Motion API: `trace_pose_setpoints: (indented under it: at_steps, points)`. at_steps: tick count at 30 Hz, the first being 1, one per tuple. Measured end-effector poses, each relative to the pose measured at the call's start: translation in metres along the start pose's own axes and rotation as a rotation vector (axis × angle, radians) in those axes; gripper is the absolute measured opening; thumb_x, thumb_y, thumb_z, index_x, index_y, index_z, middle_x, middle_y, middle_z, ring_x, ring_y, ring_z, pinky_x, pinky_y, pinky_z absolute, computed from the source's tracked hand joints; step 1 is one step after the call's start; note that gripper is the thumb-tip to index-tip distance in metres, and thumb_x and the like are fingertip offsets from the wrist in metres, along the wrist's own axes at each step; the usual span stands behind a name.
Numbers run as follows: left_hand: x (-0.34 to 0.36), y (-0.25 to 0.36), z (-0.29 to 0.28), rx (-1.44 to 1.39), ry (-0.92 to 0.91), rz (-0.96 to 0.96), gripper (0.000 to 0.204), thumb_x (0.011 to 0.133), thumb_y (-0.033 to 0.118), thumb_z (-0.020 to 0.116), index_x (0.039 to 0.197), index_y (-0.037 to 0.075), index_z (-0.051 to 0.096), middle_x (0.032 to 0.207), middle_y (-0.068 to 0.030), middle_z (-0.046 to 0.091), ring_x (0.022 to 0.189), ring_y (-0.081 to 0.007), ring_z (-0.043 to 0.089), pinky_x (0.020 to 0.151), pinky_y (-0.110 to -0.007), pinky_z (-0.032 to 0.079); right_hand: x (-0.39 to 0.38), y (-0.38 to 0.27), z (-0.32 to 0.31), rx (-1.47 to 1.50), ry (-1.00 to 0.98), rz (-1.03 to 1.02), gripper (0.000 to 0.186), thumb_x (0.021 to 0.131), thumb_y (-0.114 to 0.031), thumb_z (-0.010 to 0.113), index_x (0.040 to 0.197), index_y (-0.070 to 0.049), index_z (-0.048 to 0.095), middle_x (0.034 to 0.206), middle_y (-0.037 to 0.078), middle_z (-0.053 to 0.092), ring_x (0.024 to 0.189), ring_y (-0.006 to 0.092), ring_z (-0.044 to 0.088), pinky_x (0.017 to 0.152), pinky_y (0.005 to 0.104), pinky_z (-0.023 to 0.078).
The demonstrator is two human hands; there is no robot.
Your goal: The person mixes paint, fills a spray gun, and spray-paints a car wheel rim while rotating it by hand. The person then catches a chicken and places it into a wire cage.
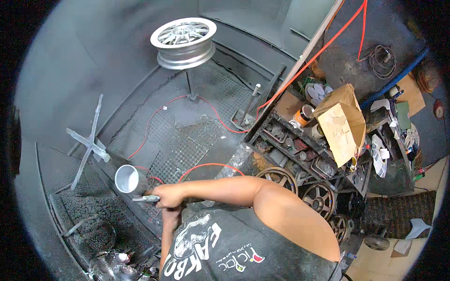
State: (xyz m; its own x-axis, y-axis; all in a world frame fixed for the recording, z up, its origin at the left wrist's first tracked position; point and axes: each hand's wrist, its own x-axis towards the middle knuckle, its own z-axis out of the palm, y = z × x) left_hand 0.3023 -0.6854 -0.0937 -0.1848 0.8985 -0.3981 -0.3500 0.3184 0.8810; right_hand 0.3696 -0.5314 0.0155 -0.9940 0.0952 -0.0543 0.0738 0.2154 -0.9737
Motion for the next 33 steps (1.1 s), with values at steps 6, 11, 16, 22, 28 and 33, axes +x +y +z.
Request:
trace_pose_setpoints:
  at_steps: [6,11,16,22,28,33]
  points:
    - [-0.009,0.000,-0.010,0.160,0.297,0.354,0.032,0.076,-0.003,0.063,0.107,0.000,0.055,0.103,-0.0095,0.059,0.089,-0.0210,0.058,0.075,-0.036,0.047,0.023,-0.038,0.003,0.050,-0.050,-0.081,0.025,0.078,-0.014,0.061,0.096,0.001,0.056,0.076,0.017,0.059,0.072,0.0270,0.058,0.069,0.0393,0.045]
    - [-0.035,-0.002,-0.043,0.213,-0.078,0.445,0.037,0.083,-0.006,0.053,0.120,-0.001,0.050,0.118,-0.0079,0.054,0.106,-0.0223,0.054,0.090,-0.038,0.045,0.038,-0.073,0.016,0.016,-0.113,-0.056,0.033,0.086,-0.029,0.062,0.097,0.001,0.056,0.072,0.015,0.057,0.069,0.0167,0.053,0.066,0.0373,0.045]
    - [-0.051,0.053,-0.003,0.105,-0.105,0.508,0.033,0.085,0.007,0.061,0.116,0.002,0.051,0.115,-0.0095,0.055,0.105,-0.0197,0.054,0.089,-0.036,0.046,0.018,-0.116,0.032,0.023,-0.092,0.119,0.042,0.086,-0.021,0.061,0.120,0.002,0.051,0.096,0.012,0.064,0.088,0.0165,0.059,0.080,0.0325,0.046]
    - [-0.081,0.095,0.008,0.262,0.092,0.721,0.031,0.082,0.017,0.067,0.108,0.004,0.055,0.109,-0.0104,0.058,0.103,-0.0215,0.054,0.089,-0.038,0.043,0.015,-0.139,0.053,0.245,-0.110,0.217,0.050,0.085,-0.013,0.062,0.127,0.006,0.044,0.104,0.011,0.063,0.099,0.0172,0.056,0.088,0.0310,0.043]
    - [-0.073,0.088,0.004,0.011,0.028,0.627,0.035,0.079,0.015,0.071,0.109,0.004,0.056,0.106,-0.0099,0.060,0.100,-0.0211,0.056,0.088,-0.037,0.044,0.024,-0.143,0.052,0.019,-0.064,0.149,0.033,0.082,-0.010,0.067,0.110,0.002,0.055,0.089,0.003,0.060,0.079,0.0104,0.055,0.070,0.0270,0.047]
    - [-0.061,0.105,-0.009,0.152,0.083,0.671,0.036,0.079,0.015,0.070,0.110,0.004,0.055,0.108,-0.0099,0.059,0.101,-0.0215,0.055,0.089,-0.036,0.044,0.038,-0.135,0.036,0.151,-0.040,0.281,0.033,0.082,-0.010,0.067,0.110,0.003,0.055,0.088,0.003,0.061,0.078,0.0108,0.055,0.069,0.0264,0.047]
